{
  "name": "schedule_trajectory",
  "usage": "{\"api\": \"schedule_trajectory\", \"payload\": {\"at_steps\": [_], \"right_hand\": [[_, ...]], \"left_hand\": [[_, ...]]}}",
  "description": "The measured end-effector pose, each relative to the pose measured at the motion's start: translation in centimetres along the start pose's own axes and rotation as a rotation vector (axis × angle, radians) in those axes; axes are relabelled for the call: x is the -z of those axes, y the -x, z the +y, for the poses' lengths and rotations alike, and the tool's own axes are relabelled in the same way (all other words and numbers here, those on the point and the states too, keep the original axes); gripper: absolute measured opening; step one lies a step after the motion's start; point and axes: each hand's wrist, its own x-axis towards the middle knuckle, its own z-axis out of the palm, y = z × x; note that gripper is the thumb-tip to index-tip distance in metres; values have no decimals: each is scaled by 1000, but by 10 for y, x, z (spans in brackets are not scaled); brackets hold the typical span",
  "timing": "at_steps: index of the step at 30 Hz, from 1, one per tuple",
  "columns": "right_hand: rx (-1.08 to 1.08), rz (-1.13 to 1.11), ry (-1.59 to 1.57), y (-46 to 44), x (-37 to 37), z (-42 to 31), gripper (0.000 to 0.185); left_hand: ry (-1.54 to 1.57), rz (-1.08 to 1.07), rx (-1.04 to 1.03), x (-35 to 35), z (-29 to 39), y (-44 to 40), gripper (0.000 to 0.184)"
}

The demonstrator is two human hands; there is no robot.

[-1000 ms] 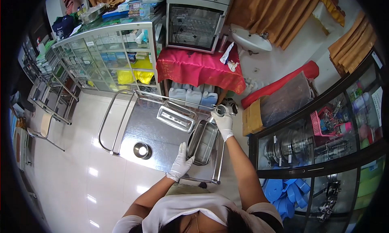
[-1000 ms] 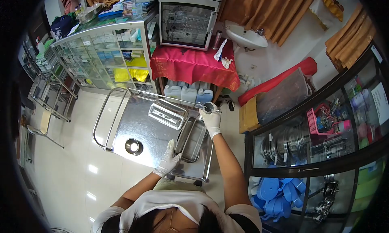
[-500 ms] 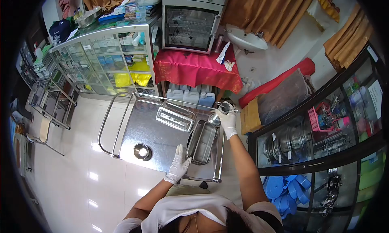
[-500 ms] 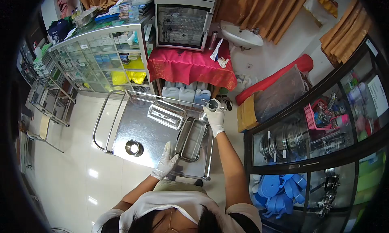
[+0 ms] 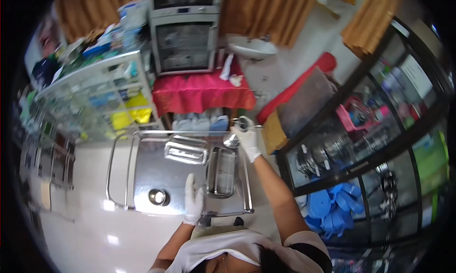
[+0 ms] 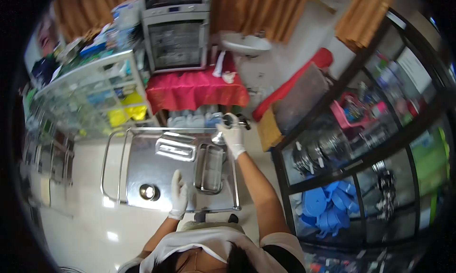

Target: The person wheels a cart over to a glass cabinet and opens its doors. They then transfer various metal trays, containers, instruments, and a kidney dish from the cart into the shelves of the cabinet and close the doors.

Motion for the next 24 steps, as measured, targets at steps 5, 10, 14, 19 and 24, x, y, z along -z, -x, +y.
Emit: {"api": "schedule_trajectory", "payload": {"at_steps": [5,10,14,19,24], "right_hand": [[49,109,120,8,9,-24,57],[70,173,232,41,49,-78,51],[115,253,392,77,106,-105,41],[25,276,460,132,206,-146,43],[-115,382,608,193,305,-211,41]], "left_hand": [[65,-22,-71,4,25,-6,52],[163,-197,-174,-13,44,-16,49],[150,-291,-237,-46,62,-15,48],[132,-399,-330,-110,86,2,48],[208,-516,-370,-196,96,40,50]]}}
